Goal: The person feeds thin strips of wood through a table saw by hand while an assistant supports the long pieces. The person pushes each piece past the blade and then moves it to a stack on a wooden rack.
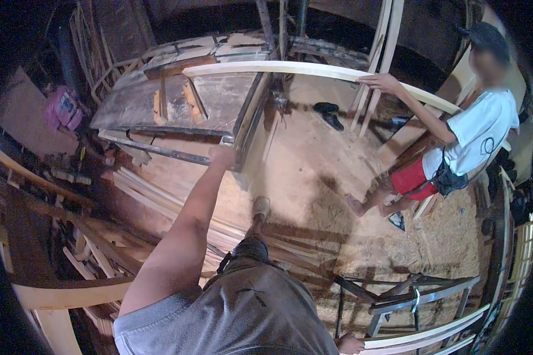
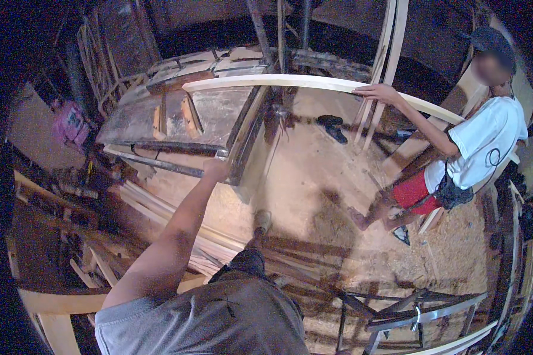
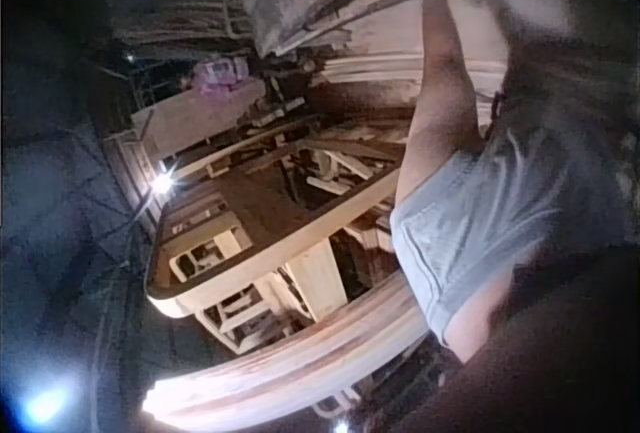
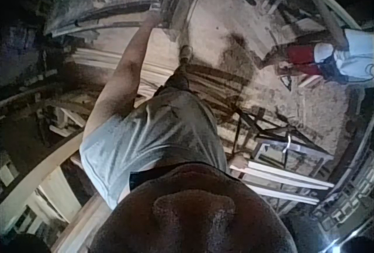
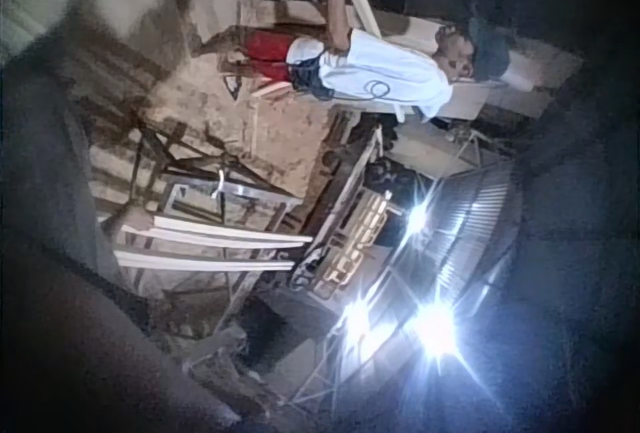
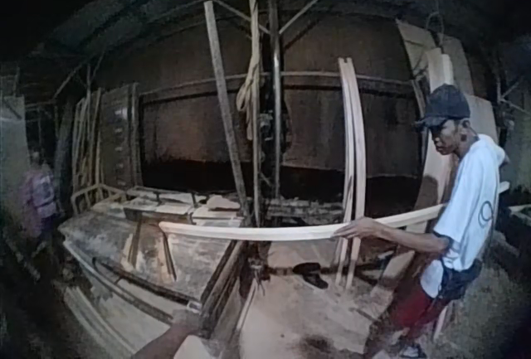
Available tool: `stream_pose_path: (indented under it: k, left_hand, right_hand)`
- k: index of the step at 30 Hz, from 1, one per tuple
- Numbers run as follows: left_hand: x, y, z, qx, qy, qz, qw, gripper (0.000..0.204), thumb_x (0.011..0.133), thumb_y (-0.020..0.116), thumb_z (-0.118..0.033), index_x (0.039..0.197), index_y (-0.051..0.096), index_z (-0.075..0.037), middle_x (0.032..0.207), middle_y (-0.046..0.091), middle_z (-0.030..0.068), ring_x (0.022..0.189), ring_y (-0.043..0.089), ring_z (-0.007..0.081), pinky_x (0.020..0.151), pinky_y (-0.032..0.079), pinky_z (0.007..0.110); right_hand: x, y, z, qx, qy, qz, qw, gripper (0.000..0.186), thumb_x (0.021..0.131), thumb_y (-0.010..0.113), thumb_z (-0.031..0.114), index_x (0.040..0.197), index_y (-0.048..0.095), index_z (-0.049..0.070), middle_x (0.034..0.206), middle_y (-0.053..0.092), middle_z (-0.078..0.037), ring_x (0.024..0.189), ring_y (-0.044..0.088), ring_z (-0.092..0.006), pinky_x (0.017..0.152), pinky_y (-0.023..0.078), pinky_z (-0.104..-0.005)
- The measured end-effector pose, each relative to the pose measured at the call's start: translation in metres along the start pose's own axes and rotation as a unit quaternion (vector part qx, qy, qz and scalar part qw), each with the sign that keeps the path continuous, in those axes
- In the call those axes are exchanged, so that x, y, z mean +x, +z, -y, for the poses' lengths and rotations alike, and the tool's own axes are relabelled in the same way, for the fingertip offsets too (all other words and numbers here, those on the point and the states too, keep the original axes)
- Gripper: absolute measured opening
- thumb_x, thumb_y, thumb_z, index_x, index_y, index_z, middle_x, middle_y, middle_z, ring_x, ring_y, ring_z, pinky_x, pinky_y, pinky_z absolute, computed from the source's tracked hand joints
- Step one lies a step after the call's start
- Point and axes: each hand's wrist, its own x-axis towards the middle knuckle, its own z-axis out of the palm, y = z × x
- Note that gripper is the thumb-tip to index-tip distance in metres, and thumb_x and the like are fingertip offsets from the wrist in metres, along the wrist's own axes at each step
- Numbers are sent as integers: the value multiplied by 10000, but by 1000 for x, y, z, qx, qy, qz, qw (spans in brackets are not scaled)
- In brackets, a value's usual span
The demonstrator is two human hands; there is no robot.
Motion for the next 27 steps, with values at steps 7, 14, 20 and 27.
stream_pose_path:
  k: [7, 14, 20, 27]
  left_hand:
    - [-22, -17, -2, -37, 5, 3, 999, 338, 855, 480, -298, 1066, 680, -125, 1121, 648, 127, 1035, 628, 291, 825, 497, 455]
    - [-6, -3, -1, 3, -11, 5, 1000, 332, 820, 577, -251, 1133, 652, -169, 1181, 632, 34, 1058, 621, 222, 762, 523, 448]
    - [-9, -9, -4, 8, -2, 12, 1000, 325, 819, 568, -242, 1125, 653, -168, 1176, 634, 38, 1057, 622, 230, 754, 528, 454]
    - [-9, -7, -2, 13, -1, 18, 1000, 328, 815, 572, -243, 1124, 653, -166, 1169, 636, 41, 1056, 621, 228, 755, 521, 477]
  right_hand:
    - [3, -6, -7, -2, -82, 95, 992, 608, 803, 469, 509, 862, 611, -80, 858, 544, -230, 773, 528, -388, 614, 419, -486]
    - [2, -3, -8, -35, -87, 142, 985, 593, 741, 522, 491, 898, 619, -72, 898, 551, -235, 796, 538, -385, 657, 427, -508]
    - [6, -13, -3, -26, -59, 114, 991, 575, 718, 547, 463, 923, 603, -72, 876, 553, -234, 792, 555, -385, 664, 441, -502]
    - [2, -17, -2, -32, -115, 34, 992, 580, 756, 516, 489, 921, 601, -61, 838, 545, -234, 750, 543, -393, 622, 424, -505]
